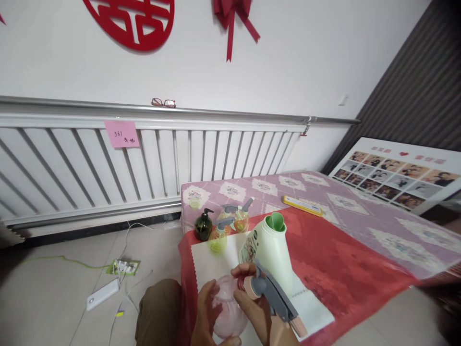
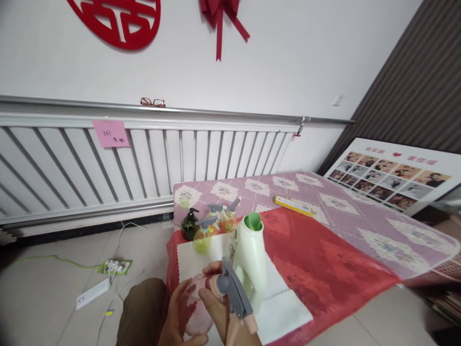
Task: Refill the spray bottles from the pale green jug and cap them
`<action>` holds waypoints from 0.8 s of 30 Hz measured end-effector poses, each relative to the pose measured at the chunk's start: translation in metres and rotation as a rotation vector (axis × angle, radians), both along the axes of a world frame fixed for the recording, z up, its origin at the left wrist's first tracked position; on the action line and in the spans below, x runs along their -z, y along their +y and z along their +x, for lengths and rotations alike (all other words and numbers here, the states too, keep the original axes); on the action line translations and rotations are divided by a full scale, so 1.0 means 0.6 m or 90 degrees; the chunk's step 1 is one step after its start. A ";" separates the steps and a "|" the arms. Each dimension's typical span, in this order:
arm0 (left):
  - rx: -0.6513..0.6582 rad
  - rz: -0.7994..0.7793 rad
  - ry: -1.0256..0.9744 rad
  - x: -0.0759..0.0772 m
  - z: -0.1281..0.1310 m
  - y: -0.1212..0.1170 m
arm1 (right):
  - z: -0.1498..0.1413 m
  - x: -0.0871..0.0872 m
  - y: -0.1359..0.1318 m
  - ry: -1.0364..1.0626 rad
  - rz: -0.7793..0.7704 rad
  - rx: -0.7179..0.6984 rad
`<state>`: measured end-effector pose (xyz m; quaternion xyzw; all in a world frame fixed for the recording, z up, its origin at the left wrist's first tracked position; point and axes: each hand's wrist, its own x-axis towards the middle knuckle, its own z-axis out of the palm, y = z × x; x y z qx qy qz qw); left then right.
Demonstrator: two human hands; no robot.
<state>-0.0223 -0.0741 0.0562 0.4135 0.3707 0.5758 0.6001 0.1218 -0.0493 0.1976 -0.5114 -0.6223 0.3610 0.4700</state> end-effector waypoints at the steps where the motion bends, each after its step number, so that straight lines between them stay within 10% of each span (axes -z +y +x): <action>1: 0.002 0.001 -0.004 -0.002 0.002 -0.001 | 0.003 -0.004 -0.002 0.001 0.001 -0.016; 7: -0.006 0.049 0.047 0.007 0.010 0.003 | 0.011 -0.009 -0.008 0.023 -0.031 -0.028; 19: -0.135 0.109 0.533 0.042 0.005 0.091 | 0.002 0.082 0.046 0.017 -0.050 0.003; 24: -0.102 0.116 0.530 0.015 0.011 0.108 | -0.004 0.099 0.063 -0.036 -0.011 0.057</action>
